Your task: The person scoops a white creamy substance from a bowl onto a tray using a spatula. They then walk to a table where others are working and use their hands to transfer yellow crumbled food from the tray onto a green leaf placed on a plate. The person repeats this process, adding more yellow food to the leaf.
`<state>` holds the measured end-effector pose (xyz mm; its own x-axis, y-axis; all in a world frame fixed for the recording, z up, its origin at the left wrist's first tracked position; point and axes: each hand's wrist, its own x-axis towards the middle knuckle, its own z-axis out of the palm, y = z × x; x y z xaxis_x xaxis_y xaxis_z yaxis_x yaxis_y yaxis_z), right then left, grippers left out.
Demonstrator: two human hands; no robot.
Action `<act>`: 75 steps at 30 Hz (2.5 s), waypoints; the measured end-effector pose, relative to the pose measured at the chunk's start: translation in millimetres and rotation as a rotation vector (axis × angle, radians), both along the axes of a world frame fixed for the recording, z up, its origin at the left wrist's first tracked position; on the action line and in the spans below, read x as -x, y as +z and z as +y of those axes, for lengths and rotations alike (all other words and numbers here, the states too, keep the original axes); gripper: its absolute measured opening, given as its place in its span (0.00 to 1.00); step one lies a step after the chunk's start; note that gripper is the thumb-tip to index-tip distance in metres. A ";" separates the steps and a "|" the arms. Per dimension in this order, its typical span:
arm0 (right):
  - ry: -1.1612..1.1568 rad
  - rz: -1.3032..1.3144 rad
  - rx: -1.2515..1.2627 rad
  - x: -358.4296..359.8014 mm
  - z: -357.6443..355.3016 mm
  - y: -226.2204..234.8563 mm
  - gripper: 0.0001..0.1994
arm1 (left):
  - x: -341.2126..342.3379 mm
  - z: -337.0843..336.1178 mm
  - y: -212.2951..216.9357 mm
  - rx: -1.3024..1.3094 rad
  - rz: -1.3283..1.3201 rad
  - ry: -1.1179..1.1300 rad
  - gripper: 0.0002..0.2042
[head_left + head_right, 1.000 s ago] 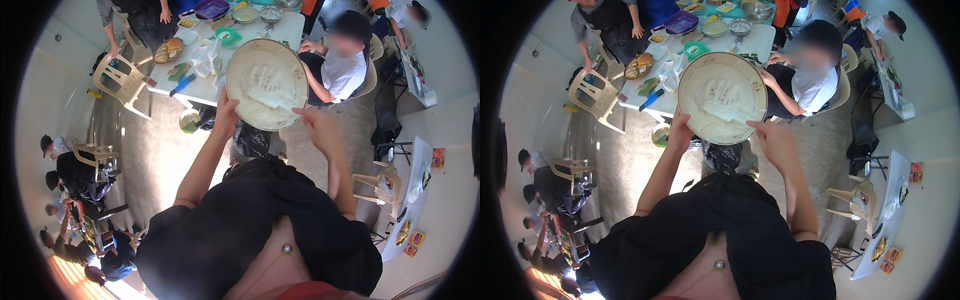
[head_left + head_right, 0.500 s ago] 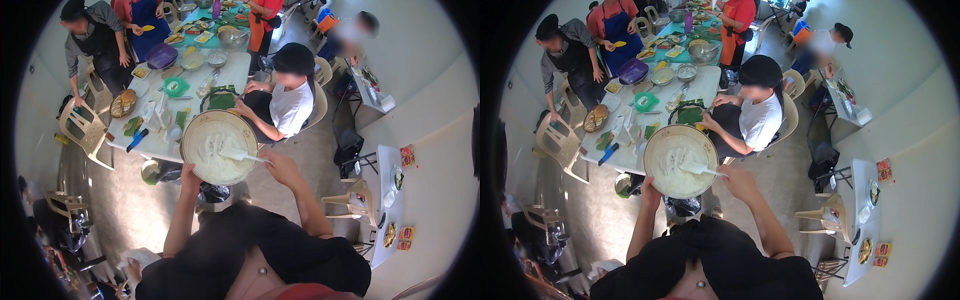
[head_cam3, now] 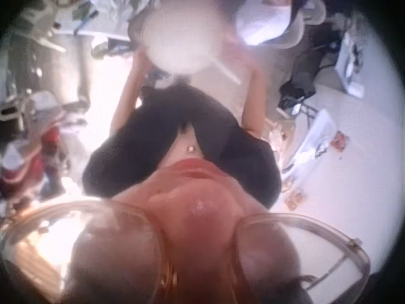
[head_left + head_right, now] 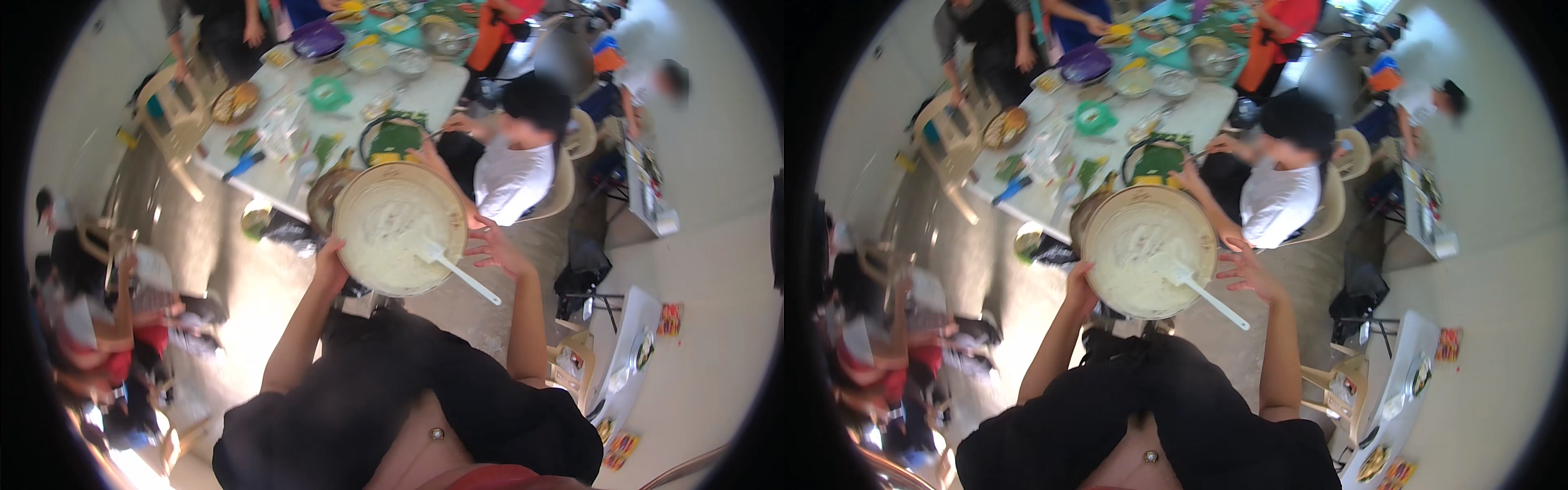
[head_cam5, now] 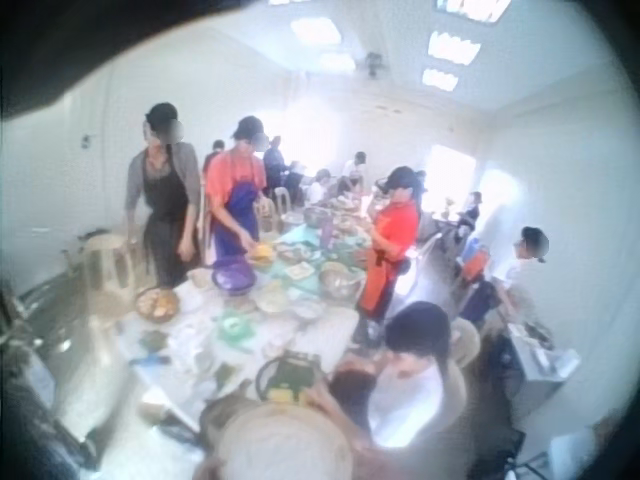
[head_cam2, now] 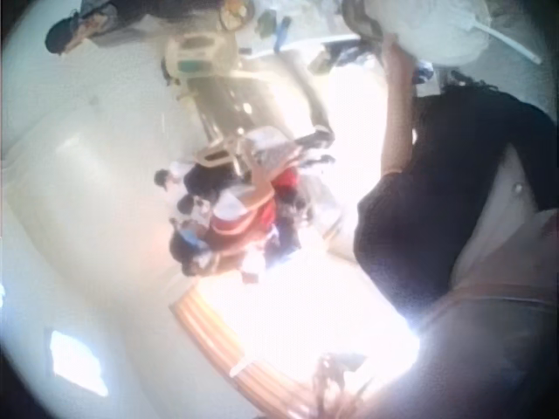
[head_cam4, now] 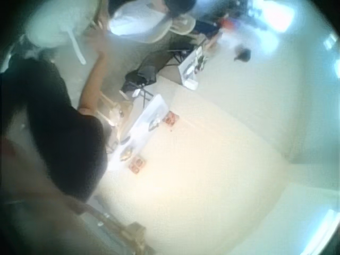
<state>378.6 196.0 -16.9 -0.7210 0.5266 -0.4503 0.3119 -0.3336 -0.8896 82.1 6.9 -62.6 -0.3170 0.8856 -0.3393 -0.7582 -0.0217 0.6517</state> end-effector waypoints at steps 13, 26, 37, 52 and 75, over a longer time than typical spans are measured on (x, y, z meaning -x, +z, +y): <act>-0.204 0.383 0.664 41.4 -41.8 -111.6 0.34 | 8.3 -31.2 -15.8 0.144 -0.099 -0.044 0.28; 0.020 0.371 0.589 213.5 -107.0 -82.8 0.32 | 124.9 -148.4 -19.3 0.047 0.008 0.180 0.29; 0.324 0.400 0.859 512.6 -314.9 -60.1 0.27 | 278.1 -443.7 25.1 0.328 0.114 0.837 0.23; 0.788 0.155 0.825 870.5 -606.8 -30.9 0.19 | 357.1 -697.9 -25.0 0.406 -0.173 1.702 0.19; 0.963 0.005 0.713 1328.9 -1065.3 -104.2 0.17 | 649.4 -985.4 9.6 0.599 -0.262 2.040 0.18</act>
